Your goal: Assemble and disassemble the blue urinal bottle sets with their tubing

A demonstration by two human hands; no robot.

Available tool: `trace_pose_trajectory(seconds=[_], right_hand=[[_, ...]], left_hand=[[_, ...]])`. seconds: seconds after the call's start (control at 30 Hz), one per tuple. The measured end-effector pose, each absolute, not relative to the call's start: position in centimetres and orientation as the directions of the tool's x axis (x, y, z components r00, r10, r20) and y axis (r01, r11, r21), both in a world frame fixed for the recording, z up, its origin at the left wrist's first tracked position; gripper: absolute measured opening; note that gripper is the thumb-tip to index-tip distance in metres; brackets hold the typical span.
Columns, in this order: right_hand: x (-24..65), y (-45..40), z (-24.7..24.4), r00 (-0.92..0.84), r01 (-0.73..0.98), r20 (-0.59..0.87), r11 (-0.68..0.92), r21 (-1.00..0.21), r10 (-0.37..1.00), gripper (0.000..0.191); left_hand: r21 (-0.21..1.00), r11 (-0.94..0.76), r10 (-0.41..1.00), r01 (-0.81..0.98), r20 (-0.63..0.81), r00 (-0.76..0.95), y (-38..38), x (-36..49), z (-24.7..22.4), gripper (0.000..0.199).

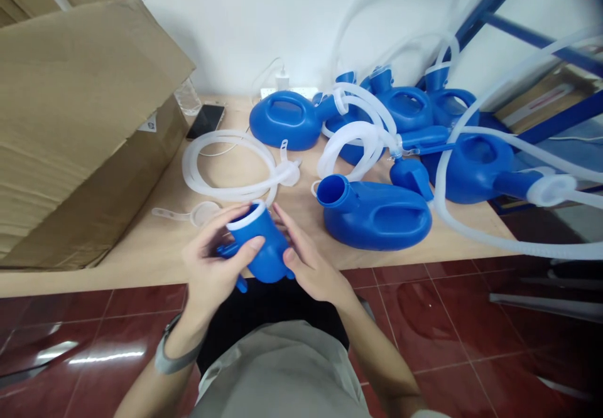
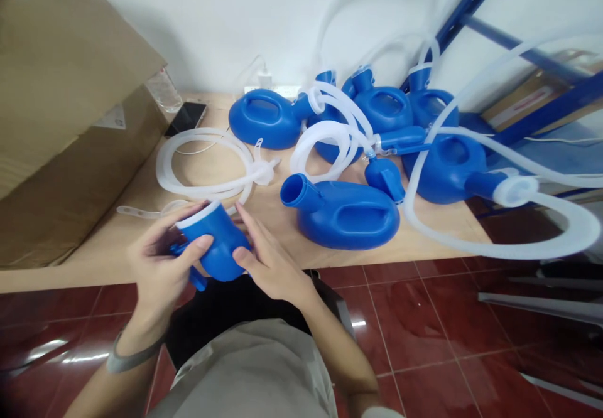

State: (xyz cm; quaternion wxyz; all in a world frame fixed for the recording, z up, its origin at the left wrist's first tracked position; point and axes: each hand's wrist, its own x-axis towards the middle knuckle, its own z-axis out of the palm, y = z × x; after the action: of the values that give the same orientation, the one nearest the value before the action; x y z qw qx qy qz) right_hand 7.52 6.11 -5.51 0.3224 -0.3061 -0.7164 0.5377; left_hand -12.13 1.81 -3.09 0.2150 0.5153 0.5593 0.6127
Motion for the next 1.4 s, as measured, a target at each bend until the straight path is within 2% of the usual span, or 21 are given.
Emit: trace_pose_trajectory(seconds=[0.1, 0.2, 0.3, 0.43, 0.53, 0.63, 0.73, 0.9, 0.97, 1.03, 1.1, 1.13, 1.17, 1.2, 1.23, 1.27, 1.3, 1.4], right_hand=[[7.2, 7.5, -6.2, -0.507, 0.456, 0.16, 0.421, -0.784, 0.847, 0.074], [6.6, 8.8, -8.0, -0.342, 0.734, 0.171, 0.376, -0.566, 0.924, 0.073], [5.8, 9.8, -9.8, -0.285, 0.83, 0.154, 0.324, -0.454, 0.946, 0.081], [5.0, 10.1, -10.3, -0.27, 0.864, 0.221, 0.337, -0.374, 0.937, 0.079], [5.2, 9.7, -9.6, -0.32, 0.859, 0.253, 0.392, -0.328, 0.913, 0.061], [5.8, 8.8, -9.1, -0.411, 0.804, 0.253, 0.48, -0.351, 0.875, 0.047], [6.3, 7.7, -9.1, -0.452, 0.773, 0.238, 0.51, -0.377, 0.86, 0.057], [7.0, 6.6, -8.7, -0.503, 0.767, 0.233, 0.554, -0.323, 0.832, 0.076], [7.4, 6.3, -8.1, -0.508, 0.729, 0.303, 0.59, -0.348, 0.807, 0.08], [7.7, 6.0, -7.4, -0.475, 0.661, 0.402, 0.619, -0.424, 0.783, 0.079], [7.7, 5.7, -6.4, -0.424, 0.547, 0.508, 0.659, -0.517, 0.75, 0.071], [7.7, 5.5, -6.0, -0.408, 0.472, 0.552, 0.686, -0.554, 0.727, 0.066], [7.7, 5.3, -5.5, -0.414, 0.393, 0.588, 0.719, -0.573, 0.695, 0.059], [7.6, 5.2, -5.0, -0.436, 0.32, 0.615, 0.752, -0.576, 0.657, 0.052], [7.7, 5.1, -4.6, -0.467, 0.257, 0.636, 0.783, -0.567, 0.614, 0.045], [7.8, 5.1, -4.2, -0.504, 0.209, 0.644, 0.805, -0.554, 0.575, 0.039], [8.1, 5.2, -3.8, -0.542, 0.173, 0.643, 0.821, -0.544, 0.541, 0.033], [9.7, 6.0, -2.8, -0.612, 0.094, 0.629, 0.834, -0.544, 0.48, 0.022]], left_hand=[[0.909, -0.068, 0.863, 0.411, 0.26, -0.432, 0.5, -16.2, -2.5, 0.041], [0.896, 0.227, 0.809, 0.382, 0.045, -0.587, -0.7, -20.6, -2.1, 0.047], [0.856, 0.409, 0.715, 0.317, -0.084, -0.694, -1.1, -24.0, -2.6, 0.052], [0.735, 0.452, 0.733, 0.506, 0.018, -0.68, -0.7, -26.0, -4.1, 0.05], [0.724, 0.396, 0.758, 0.564, 0.089, -0.646, -0.1, -26.3, -5.0, 0.051], [0.744, 0.299, 0.746, 0.598, 0.208, -0.632, 0.7, -26.1, -5.7, 0.047], [0.698, 0.227, 0.701, 0.679, 0.367, -0.612, 1.5, -26.0, -6.2, 0.038], [0.571, 0.158, 0.635, 0.806, 0.566, -0.526, 1.9, -26.3, -6.4, 0.026], [0.515, 0.114, 0.586, 0.849, 0.656, -0.477, 1.4, -25.9, -6.4, 0.025], [0.444, 0.01, 0.511, 0.896, 0.768, -0.387, 0.7, -24.6, -6.6, 0.024], [0.343, -0.149, 0.432, 0.927, 0.866, -0.251, -0.1, -22.2, -6.5, 0.033], [0.317, -0.217, 0.428, 0.923, 0.881, -0.202, -0.4, -20.6, -6.3, 0.044], [0.304, -0.311, 0.477, 0.901, 0.869, -0.128, -0.7, -19.0, -6.0, 0.057], [0.346, -0.427, 0.519, 0.835, 0.85, -0.087, -0.9, -17.3, -5.6, 0.064], [0.424, -0.507, 0.639, 0.751, 0.769, -0.003, -1.0, -15.8, -5.0, 0.07], [0.507, -0.539, 0.741, 0.673, 0.665, 0.092, -1.0, -14.5, -4.3, 0.07], [0.551, -0.567, 0.782, 0.612, 0.595, 0.189, -0.7, -13.5, -3.6, 0.069], [0.66, -0.534, 0.843, 0.528, 0.366, 0.394, 0.7, -12.1, -1.6, 0.061]])
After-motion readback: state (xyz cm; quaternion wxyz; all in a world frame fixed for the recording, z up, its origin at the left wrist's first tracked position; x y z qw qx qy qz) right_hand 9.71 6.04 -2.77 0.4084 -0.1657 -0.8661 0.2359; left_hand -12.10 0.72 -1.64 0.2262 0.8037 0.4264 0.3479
